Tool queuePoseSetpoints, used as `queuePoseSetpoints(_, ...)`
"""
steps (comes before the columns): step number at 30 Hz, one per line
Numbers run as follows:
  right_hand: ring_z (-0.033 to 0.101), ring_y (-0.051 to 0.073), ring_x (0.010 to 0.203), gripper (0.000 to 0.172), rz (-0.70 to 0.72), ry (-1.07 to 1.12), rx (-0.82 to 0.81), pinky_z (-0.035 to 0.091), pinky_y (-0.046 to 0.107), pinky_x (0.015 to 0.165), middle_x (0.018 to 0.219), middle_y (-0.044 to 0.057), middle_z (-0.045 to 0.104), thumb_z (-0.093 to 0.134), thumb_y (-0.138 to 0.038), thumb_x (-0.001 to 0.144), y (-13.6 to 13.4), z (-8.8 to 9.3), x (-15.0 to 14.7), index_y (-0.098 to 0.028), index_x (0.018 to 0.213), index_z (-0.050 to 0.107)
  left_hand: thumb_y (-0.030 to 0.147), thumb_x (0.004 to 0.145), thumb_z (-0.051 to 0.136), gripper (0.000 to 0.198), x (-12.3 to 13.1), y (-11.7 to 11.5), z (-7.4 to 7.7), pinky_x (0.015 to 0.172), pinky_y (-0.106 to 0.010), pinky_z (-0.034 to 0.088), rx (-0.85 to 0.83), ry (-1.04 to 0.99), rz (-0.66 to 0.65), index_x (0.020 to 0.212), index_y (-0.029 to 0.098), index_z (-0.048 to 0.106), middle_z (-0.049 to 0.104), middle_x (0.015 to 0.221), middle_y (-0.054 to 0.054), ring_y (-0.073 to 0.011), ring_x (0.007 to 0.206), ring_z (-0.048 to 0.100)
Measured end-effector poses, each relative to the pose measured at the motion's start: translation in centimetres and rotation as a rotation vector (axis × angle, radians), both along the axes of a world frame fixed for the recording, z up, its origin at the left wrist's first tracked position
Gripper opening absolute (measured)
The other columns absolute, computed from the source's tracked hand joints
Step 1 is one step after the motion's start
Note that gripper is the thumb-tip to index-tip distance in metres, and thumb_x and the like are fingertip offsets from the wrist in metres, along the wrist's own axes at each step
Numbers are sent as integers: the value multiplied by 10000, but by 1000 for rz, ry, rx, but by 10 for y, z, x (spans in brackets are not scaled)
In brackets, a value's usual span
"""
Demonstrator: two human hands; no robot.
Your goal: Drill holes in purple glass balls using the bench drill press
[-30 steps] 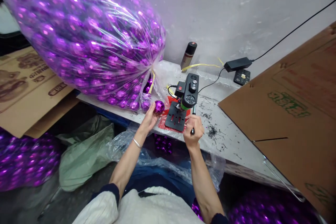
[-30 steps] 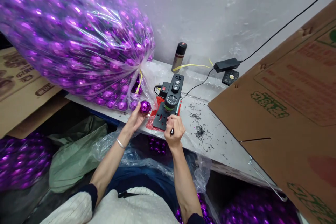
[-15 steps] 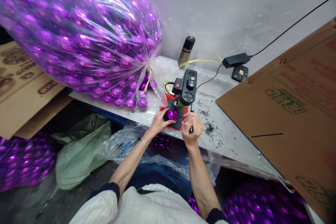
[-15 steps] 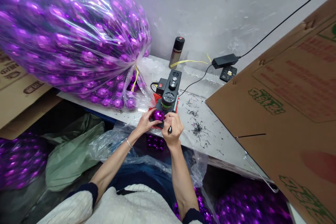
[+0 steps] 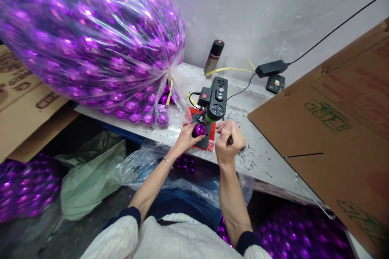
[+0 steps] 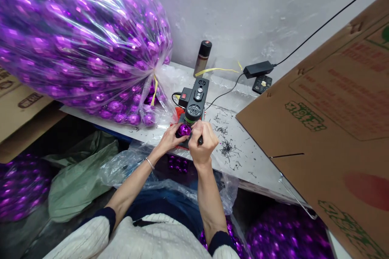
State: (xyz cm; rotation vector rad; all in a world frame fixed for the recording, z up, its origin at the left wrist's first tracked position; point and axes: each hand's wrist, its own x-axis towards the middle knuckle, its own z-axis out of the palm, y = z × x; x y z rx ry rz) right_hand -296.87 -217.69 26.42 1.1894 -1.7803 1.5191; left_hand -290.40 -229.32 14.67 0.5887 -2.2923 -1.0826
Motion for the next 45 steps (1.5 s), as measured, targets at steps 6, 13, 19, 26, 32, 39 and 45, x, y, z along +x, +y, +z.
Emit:
queuePoseSetpoints(6, 571, 129, 644, 283, 21, 7, 3, 456, 291, 640, 666, 4, 559, 411, -188, 973, 2, 0, 0, -216, 706, 501, 377, 801, 739, 632, -7, 1, 2, 1054, -451, 458, 109, 33, 45, 1355, 172, 517, 610, 1327, -155, -303, 1235, 581)
queuePoseSetpoints(13, 582, 134, 642, 270, 41, 41, -14, 457, 283, 621, 658, 5, 561, 421, -154, 953, 3, -3, -2, -216, 703, 501, 406, 876, 653, 474, -3, -11, -1, 1025, -415, 473, 336, 75, 39, 1299, 206, 581, 687, 1201, -102, -260, 1123, 639)
queuePoseSetpoints(19, 587, 126, 643, 273, 45, 64, -4, 451, 276, 612, 653, 4, 559, 418, -134, 947, 4, -6, -2, -215, 696, 488, 421, 897, 632, 449, 0, -19, -4, 1069, -459, 409, 225, -50, 75, 1311, 247, 609, 689, 1152, -88, -278, 1149, 599)
queuePoseSetpoints(26, 598, 130, 651, 278, 28, 85, 20, 466, 281, 617, 647, 8, 561, 403, -151, 958, 5, -6, -2, -223, 703, 489, 474, 876, 659, 508, 4, -13, 2, 1061, -459, 381, 65, -123, 15, 1324, 245, 593, 688, 1158, -95, -296, 1141, 587)
queuePoseSetpoints(32, 603, 137, 658, 272, 42, 74, 24, 472, 288, 625, 655, 6, 566, 407, -158, 953, 6, -7, -2, -223, 704, 495, 441, 881, 669, 495, 4, -9, 2, 1139, -470, 289, -12, -99, 23, 1318, 230, 576, 702, 1196, -94, -274, 1180, 597)
queuePoseSetpoints(39, 593, 131, 661, 266, 56, 85, 8, 466, 276, 633, 665, 8, 570, 412, -122, 947, 6, -6, -1, -216, 708, 483, 414, 880, 676, 509, -3, -8, -7, 1083, -428, 362, 82, -39, 78, 1339, 221, 571, 683, 1261, -93, -264, 1138, 600)
queuePoseSetpoints(45, 593, 130, 658, 267, 51, 98, 16, 462, 274, 628, 663, 8, 573, 411, -119, 946, 6, -5, 0, -217, 708, 481, 413, 937, 584, 420, -5, -15, -7, 1098, -455, 356, 179, -56, 96, 1323, 246, 592, 682, 1246, -81, -268, 1182, 581)
